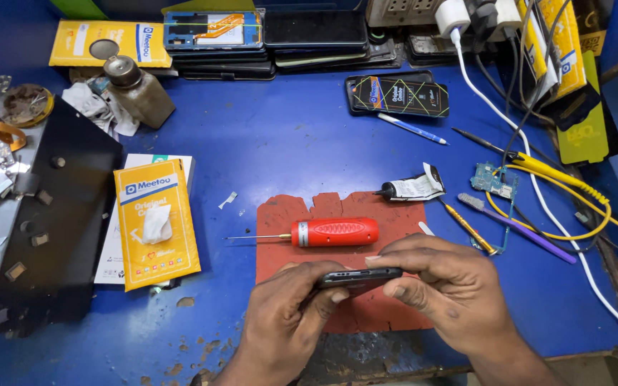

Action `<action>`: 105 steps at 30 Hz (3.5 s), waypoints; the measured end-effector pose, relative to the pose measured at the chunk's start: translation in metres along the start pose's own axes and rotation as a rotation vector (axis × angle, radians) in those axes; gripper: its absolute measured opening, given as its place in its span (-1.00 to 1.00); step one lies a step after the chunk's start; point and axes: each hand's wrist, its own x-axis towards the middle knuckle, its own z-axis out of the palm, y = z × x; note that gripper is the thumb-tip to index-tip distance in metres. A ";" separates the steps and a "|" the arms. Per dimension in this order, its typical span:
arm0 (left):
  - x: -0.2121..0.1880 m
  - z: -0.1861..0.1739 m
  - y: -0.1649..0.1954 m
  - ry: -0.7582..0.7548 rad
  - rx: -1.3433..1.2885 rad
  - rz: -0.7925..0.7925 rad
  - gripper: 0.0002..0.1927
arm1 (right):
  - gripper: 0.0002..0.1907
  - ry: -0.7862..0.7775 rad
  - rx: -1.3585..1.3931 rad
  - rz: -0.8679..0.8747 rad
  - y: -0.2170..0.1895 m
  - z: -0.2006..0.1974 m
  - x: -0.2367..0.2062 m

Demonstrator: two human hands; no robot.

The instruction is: The person works on a disassembled smartphone at a repair bench. They apply adhesive from a tube along the phone frame, press the screen assembly onto the frame, press the edges together by hand, and finally wipe the phone body with a tissue.

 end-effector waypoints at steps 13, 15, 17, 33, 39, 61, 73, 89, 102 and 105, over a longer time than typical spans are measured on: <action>0.002 -0.003 0.006 0.036 0.089 0.102 -0.78 | -0.75 0.011 -0.075 -0.002 -0.013 0.005 0.005; 0.004 -0.007 0.010 -0.025 0.140 0.106 -0.77 | -0.70 -0.027 -0.241 -0.096 -0.020 0.005 0.006; 0.006 -0.008 0.016 -0.067 0.188 0.133 -0.76 | -0.68 -0.058 -0.369 -0.154 -0.024 0.005 0.008; -0.010 -0.023 -0.007 0.093 -0.324 -0.299 -0.77 | -0.74 0.344 0.575 0.017 0.063 0.002 -0.031; -0.008 -0.036 -0.005 -0.014 -0.262 -0.519 -0.85 | -0.41 0.040 0.023 0.130 0.035 -0.011 -0.022; 0.005 -0.041 -0.004 -0.172 -0.303 -0.495 -0.76 | -0.34 -0.400 -0.039 0.330 0.010 0.005 -0.010; -0.003 -0.022 -0.017 0.172 -0.651 -0.440 -0.62 | -0.19 -0.087 0.342 0.325 0.035 0.045 -0.025; -0.003 -0.030 -0.001 0.157 -0.514 -0.574 -0.66 | -0.13 -0.035 0.343 0.305 0.045 0.054 -0.037; -0.008 -0.022 0.006 0.201 -0.479 -0.470 -0.72 | -0.12 0.056 0.353 0.259 0.059 0.058 -0.046; -0.008 -0.022 0.006 0.199 -0.514 -0.471 -0.72 | -0.12 0.071 0.337 0.275 0.059 0.058 -0.046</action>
